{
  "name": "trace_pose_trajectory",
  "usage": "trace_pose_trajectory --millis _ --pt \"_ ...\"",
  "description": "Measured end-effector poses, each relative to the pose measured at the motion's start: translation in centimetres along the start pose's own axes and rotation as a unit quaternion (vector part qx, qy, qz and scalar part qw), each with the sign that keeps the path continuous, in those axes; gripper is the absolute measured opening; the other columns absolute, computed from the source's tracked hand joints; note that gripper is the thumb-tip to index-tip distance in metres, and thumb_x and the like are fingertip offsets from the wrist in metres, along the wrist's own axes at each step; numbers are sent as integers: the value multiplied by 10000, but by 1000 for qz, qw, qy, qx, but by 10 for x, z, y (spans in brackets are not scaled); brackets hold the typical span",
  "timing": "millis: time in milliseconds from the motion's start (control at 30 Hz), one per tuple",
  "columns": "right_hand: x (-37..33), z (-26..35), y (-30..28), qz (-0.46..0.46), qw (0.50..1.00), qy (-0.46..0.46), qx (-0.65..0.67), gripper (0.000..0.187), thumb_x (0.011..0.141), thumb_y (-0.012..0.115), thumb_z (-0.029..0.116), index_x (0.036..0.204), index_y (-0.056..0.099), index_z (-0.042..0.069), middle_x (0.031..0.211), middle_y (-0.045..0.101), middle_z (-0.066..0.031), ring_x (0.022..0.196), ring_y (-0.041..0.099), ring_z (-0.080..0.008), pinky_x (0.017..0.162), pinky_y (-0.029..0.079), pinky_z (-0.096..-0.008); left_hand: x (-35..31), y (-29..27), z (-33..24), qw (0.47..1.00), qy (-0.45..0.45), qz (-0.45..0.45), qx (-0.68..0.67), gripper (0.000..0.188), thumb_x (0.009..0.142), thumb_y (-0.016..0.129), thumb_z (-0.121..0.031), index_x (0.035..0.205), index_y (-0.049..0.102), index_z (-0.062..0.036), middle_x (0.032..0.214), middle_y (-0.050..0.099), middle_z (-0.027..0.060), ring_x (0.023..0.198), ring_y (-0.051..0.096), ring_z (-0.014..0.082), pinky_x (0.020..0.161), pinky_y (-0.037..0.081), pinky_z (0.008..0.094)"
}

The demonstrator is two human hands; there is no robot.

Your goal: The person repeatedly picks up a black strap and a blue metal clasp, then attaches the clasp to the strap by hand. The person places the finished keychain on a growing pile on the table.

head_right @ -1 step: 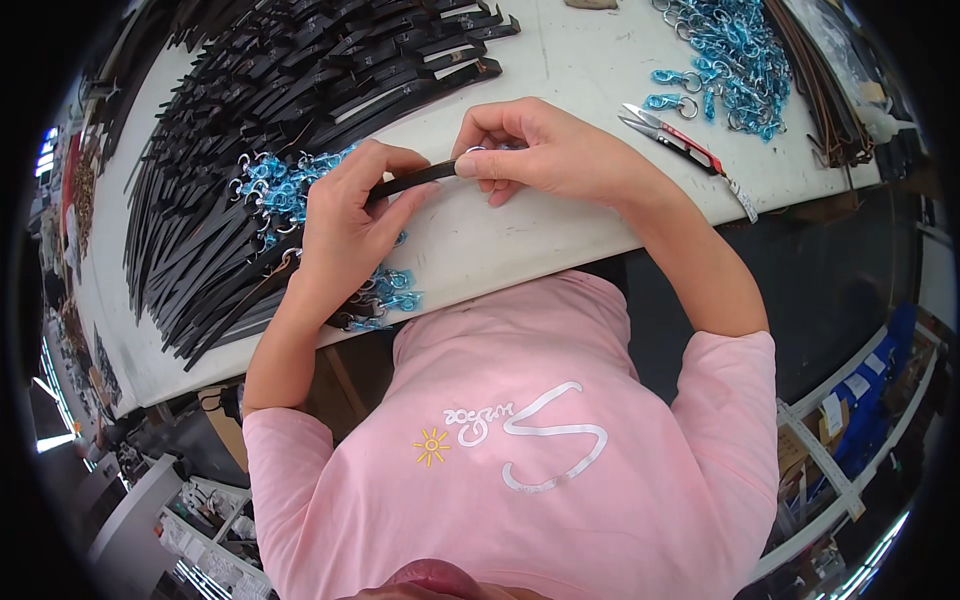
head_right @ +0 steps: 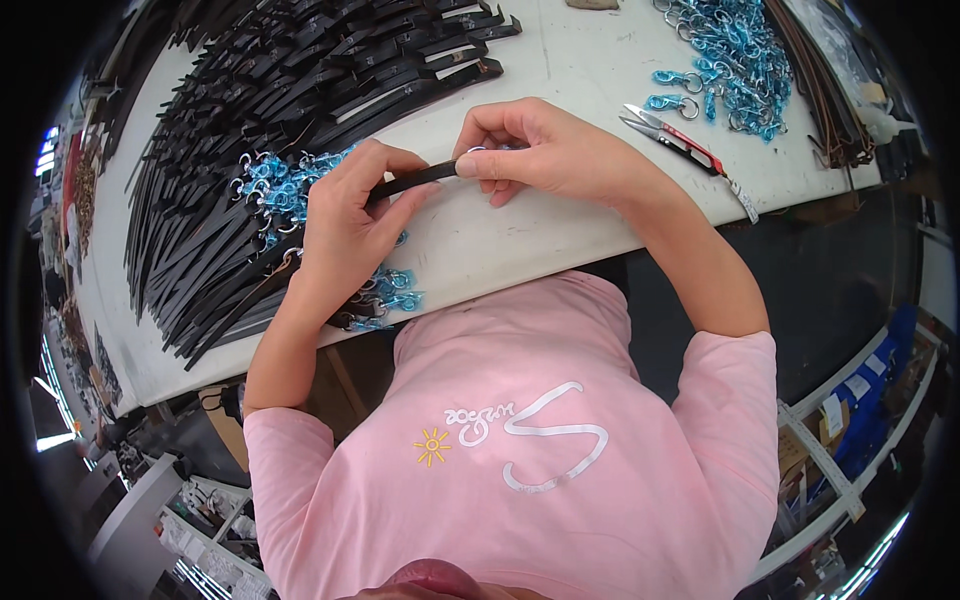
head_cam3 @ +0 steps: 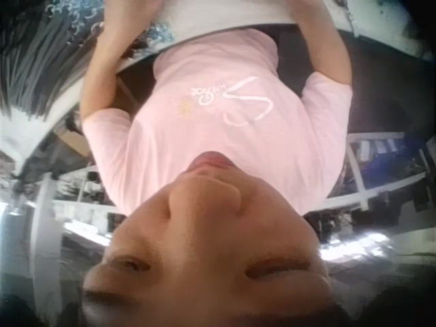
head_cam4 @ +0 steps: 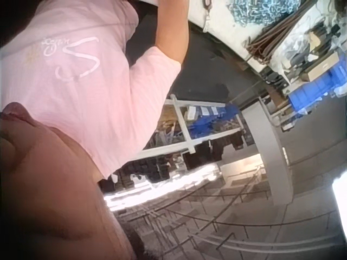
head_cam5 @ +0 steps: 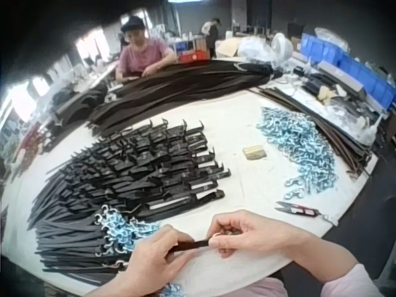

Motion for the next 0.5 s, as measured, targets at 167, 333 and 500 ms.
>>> trace_pose_trajectory --millis 167,333,500 --pt "1 7 2 14 999 23 30 243 975 658 275 995 667 33 854 667 -16 830 640 -88 816 535 -246 1 -4 -4 999 0 -9 -32 173 825 788 -69 927 660 -12 813 624 69 604 584 175 526 469 279" --pt "8 16 7 86 995 47 21 214 985 652 256 921 610 56 824 639 3 771 581 -52 758 458 -219 2 -8 -12 998 -7 7 -61 172 812 804 -66 908 678 1 827 651 73 644 613 170 529 478 270" --pt "15 15 12 94 994 50 18 245 975 651 283 857 567 85 786 587 38 751 537 -44 724 404 -217 2 -8 -6 995 -28 18 -92 170 808 810 -69 897 689 11 829 671 76 673 633 176 547 496 270"
Point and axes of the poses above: each hand's wrist, its own x-axis towards the middle knuckle, its own y-axis out of the palm, z = x × y, the point moved 3 cm from there along x, towards the middle knuckle
